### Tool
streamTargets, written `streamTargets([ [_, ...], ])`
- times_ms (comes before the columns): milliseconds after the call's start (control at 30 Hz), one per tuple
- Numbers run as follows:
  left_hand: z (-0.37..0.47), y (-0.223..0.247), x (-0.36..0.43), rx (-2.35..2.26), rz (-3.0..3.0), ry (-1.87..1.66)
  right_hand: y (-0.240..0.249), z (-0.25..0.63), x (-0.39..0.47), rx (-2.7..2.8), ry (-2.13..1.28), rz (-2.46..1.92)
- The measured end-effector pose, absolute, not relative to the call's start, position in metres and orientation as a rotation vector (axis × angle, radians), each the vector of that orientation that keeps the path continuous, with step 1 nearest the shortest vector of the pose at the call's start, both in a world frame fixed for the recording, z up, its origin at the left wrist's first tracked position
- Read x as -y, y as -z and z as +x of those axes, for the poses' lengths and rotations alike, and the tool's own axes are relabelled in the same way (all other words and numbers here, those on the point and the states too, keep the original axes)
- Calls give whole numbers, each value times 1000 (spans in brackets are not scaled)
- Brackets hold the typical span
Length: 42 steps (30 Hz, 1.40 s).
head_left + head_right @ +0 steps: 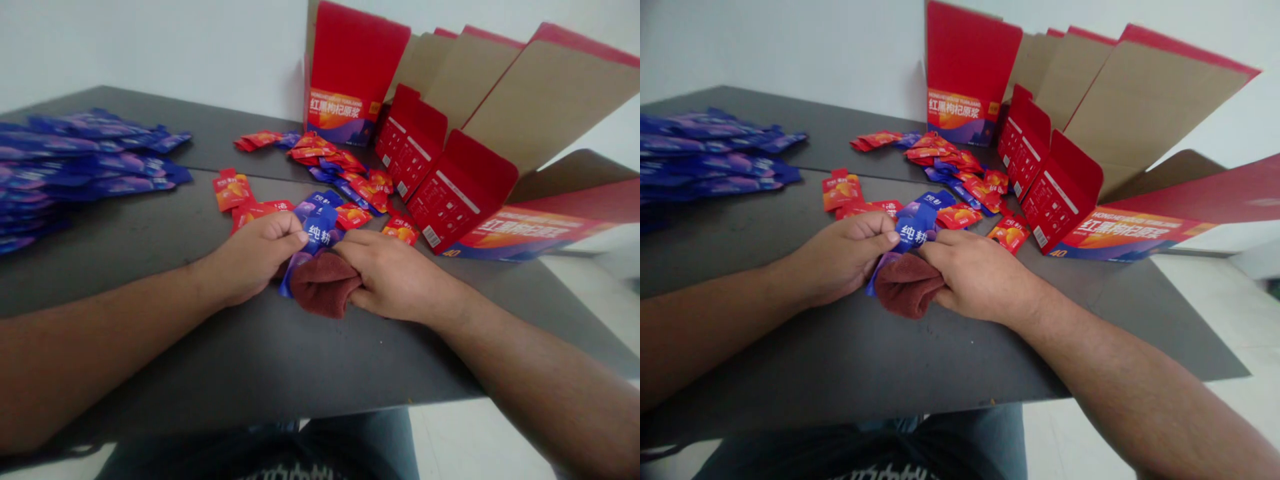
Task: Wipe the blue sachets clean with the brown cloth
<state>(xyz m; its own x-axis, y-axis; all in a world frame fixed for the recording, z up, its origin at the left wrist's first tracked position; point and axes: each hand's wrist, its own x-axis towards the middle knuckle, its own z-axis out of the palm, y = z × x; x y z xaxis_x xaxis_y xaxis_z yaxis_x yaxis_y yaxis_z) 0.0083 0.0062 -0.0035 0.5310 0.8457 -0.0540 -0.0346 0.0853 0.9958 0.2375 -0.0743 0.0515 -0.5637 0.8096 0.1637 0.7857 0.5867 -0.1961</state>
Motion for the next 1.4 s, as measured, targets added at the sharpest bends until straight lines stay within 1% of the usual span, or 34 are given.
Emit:
streamTargets([
  [167,10,1,-5,-810,1298,-763,-50,242,69,2371,-39,-1511],
  [367,8,3,-6,-778,1334,-768,-50,236,77,2592,-150,-1281],
  [533,10,0,-5,-795,1266,-746,-50,240,72,2391,-46,-1541],
  [600,11,-1,-5,-797,1266,-749,-51,239,72,2441,-81,-1496],
  [733,7,0,-6,-774,1307,-757,-53,234,77,2638,-201,-1257],
  [767,6,1,-6,-764,1316,-754,-54,234,77,2629,-196,-1264],
  [900,4,5,-6,-775,1340,-722,-55,242,69,2282,-47,-1594],
  [967,4,5,-5,-785,1367,-719,-55,246,64,2154,-41,-1692],
  [1033,5,3,-4,-791,1366,-715,-54,245,64,2185,-85,-1653],
  [1167,7,-3,-3,-788,1314,-734,-52,235,74,2500,-209,-1368],
  [1233,8,-4,-2,-780,1304,-752,-52,233,77,2556,-210,-1331],
  [1333,8,-4,-1,-807,1273,-734,-52,241,71,2283,-44,-1506],
  [1400,8,-4,0,-801,1268,-737,-52,250,62,2077,-41,-1580],
])
